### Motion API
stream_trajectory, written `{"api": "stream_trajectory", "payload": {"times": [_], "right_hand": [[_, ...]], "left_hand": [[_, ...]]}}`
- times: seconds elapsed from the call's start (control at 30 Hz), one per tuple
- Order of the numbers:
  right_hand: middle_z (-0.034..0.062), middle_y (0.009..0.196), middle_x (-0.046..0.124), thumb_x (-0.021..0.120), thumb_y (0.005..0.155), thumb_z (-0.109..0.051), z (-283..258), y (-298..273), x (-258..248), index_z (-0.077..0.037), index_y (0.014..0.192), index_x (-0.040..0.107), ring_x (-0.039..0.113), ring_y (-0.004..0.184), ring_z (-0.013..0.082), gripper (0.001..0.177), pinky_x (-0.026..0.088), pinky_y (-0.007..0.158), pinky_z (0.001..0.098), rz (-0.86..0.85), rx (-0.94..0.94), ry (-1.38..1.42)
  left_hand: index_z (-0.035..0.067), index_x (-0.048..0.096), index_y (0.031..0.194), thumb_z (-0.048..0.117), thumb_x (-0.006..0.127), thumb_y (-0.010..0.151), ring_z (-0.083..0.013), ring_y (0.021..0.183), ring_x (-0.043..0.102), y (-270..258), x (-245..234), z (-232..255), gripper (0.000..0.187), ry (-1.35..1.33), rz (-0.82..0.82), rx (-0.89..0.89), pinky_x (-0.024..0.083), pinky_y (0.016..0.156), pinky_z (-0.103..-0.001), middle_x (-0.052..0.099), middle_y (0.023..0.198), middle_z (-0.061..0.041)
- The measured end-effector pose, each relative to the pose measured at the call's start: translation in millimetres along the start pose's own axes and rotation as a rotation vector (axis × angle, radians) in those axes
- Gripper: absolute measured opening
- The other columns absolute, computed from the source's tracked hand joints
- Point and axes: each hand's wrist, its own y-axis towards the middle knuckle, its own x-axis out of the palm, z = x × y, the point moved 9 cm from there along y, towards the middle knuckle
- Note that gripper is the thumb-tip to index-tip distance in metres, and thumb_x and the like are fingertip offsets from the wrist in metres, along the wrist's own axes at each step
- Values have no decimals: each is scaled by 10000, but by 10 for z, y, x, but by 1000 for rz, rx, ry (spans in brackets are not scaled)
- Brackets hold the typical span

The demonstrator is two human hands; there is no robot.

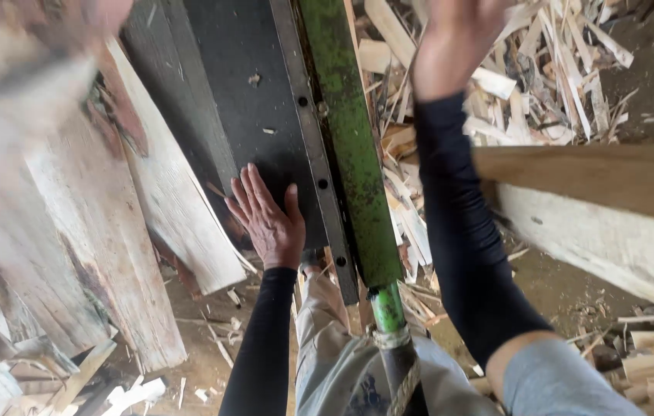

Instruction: Trimming thin strips of wood using a manual guillotine cutter.

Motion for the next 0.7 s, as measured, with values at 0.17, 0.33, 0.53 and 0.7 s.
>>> {"api": "stream_trajectory", "payload": {"times": [0.17, 0.33, 0.53, 0.7], "right_hand": [[186, 1103, 692, 471, 1099, -214, 1481, -2365, 758, -24, 1306, 624, 666, 956, 366, 321, 545, 757, 497, -523, 91, -263], [195, 1111, 695, 470, 1106, -218, 1881, -3378, 766, -9, 1310, 628, 667, 960, 364, 332, 547, 768, 492, -587, 275, -117], [204, 1120, 698, 470, 1114, -222, 1810, -3864, 643, 8, 1315, 632, 668, 964, 361, 345, 550, 782, 487, -653, 507, 60], [212, 1128, 702, 470, 1121, -225, 1529, -3780, 712, 22, 1320, 636, 669, 968, 358, 358, 552, 793, 482, -682, 663, 224]], "left_hand": [[23, 231, 1634, 481, 470, 1102, -440, 1588, 205, 50, -17, 34, 741, -9, 1, 4, 91, 1276, -626, 341, 1667, -229], [19, 222, 1631, 493, 503, 1086, -443, 1582, 201, -2, -8, 12, 776, -9, -10, 3, 82, 1281, -620, 335, 1660, -239], [23, 228, 1635, 502, 511, 1088, -447, 1594, 197, 2, 0, 19, 781, 4, -3, -12, 85, 1286, -620, 331, 1670, -236], [20, 243, 1632, 497, 513, 1085, -444, 1591, 208, -4, -29, 44, 774, 21, 15, -12, 101, 1286, -624, 339, 1666, -236]]}}
